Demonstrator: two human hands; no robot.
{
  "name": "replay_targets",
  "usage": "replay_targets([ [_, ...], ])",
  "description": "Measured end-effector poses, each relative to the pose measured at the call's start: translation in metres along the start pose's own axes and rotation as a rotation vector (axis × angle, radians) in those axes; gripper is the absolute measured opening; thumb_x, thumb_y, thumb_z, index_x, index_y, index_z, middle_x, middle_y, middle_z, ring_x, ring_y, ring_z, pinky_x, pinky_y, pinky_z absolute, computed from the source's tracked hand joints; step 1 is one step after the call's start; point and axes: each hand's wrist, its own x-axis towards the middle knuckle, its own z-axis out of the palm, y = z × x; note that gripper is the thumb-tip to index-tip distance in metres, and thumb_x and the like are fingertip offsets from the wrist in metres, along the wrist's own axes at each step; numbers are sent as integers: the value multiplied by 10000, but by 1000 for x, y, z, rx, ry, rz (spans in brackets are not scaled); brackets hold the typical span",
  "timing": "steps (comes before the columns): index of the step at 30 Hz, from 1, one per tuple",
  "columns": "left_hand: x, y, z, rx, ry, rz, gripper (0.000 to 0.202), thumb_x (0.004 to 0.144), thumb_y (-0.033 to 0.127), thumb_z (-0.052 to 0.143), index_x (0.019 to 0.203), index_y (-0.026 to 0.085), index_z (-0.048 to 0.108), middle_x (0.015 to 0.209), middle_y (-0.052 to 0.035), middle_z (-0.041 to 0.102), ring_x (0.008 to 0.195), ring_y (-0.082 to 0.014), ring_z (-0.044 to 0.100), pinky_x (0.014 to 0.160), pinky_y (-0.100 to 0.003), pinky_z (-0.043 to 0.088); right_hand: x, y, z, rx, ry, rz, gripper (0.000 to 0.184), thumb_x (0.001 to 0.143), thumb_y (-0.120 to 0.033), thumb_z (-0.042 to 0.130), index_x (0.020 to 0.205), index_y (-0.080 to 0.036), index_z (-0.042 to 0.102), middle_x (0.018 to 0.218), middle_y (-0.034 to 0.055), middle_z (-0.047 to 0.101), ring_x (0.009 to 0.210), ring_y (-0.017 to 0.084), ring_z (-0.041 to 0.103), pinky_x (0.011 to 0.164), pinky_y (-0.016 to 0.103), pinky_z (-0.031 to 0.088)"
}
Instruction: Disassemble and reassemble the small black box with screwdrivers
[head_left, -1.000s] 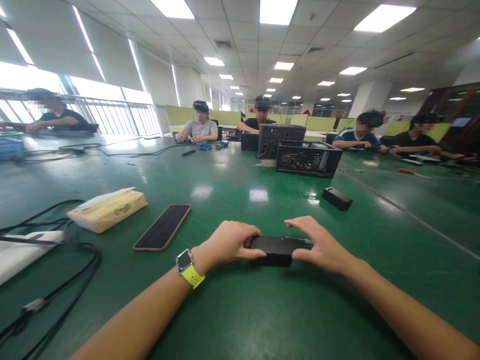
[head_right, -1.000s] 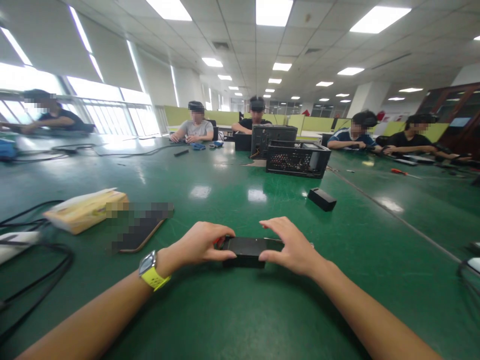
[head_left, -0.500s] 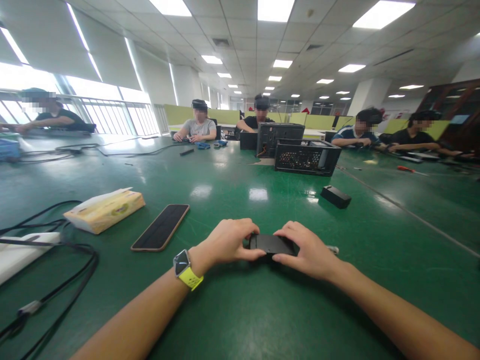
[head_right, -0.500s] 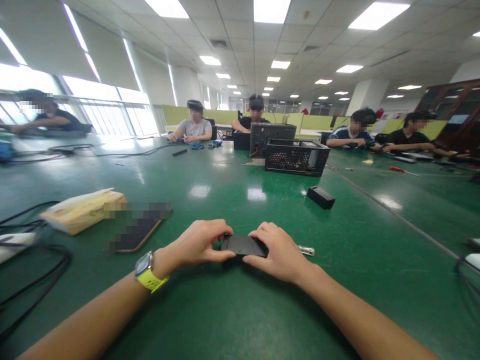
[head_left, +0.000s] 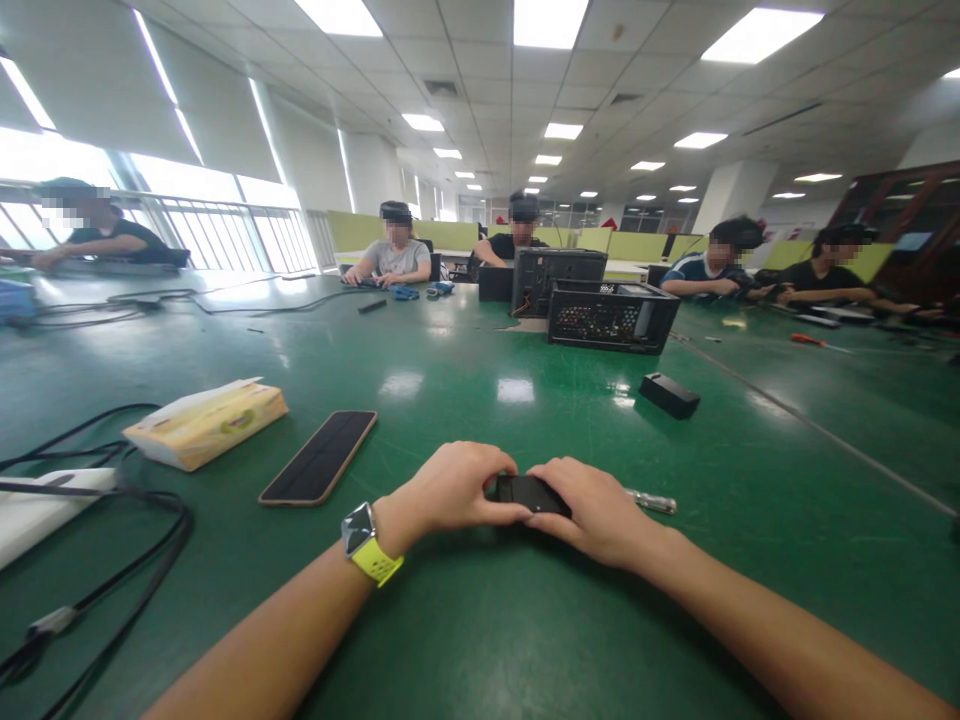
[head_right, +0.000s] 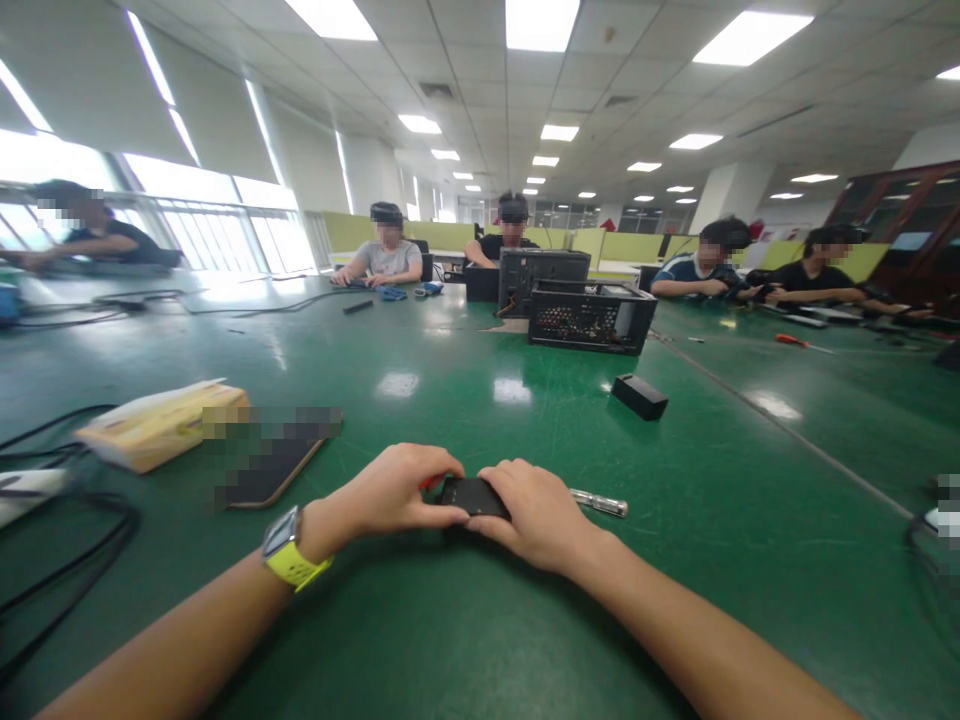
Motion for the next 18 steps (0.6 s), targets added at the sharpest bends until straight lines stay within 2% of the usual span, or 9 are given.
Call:
replay_targets([
  [4,-2,-7,-6,-28,114,-55,481,859,601,495,1038,187,662,778,-27,663,685,-155,586,633,-247,385,1,-1,0,36,20,16,412,910,-500,502,1138,-165,578,1029,96,653,925,244,593,806,363,465],
  [6,-4,-10,-10,-32,175,-94,465,880,580,478,1035,183,664,754,-24,655,666,-147,577,627,-243,385,0,5,-7,81,53,46,387,910,-483,507,1120,-168,586,1014,87,657,901,234,603,790,349,471],
  [8,-6,-13,-11,-23,205,-109,455,882,570,481,1023,180,667,732,-21,649,649,-143,569,618,-242,385,-4,20,-21,114,118,99,365,908,-471,504,1098,-174,599,995,84,665,872,227,611,770,336,473],
  [10,-7,-16,-10,-8,212,-105,449,879,568,486,1024,183,667,725,-19,650,645,-144,573,618,-243,389,-14,46,-43,102,229,194,394,905,-495,484,1098,-175,607,1004,94,673,865,235,620,777,344,472],
  [12,-9,-17,-9,0,208,-98,446,877,568,490,1020,186,670,737,-22,661,657,-149,589,627,-246,398,-30,83,-68,33,402,444,478,887,-556,458,1122,-169,612,975,111,686,814,254,635,730,352,473],
  [14,-10,-18,-8,5,202,-96,443,879,564,489,1013,185,674,754,-28,674,678,-157,607,638,-250,408,-54,130,-90,-103,485,787,562,881,-593,421,1164,-148,615,970,164,695,828,293,643,700,366,459],
  [16,-10,-19,-8,20,197,-96,432,882,554,489,1008,186,676,753,-29,678,684,-162,615,639,-252,409,-85,179,-103,-239,450,1084,638,889,-598,371,1157,-84,636,1000,252,680,867,336,641,683,387,444],
  [18,-10,-19,-8,41,191,-100,413,885,539,492,1001,189,678,732,-24,672,661,-157,607,625,-249,401,-120,227,-104,-294,364,1236,673,878,-604,362,1094,-51,680,925,299,681,795,346,655,637,403,437],
])
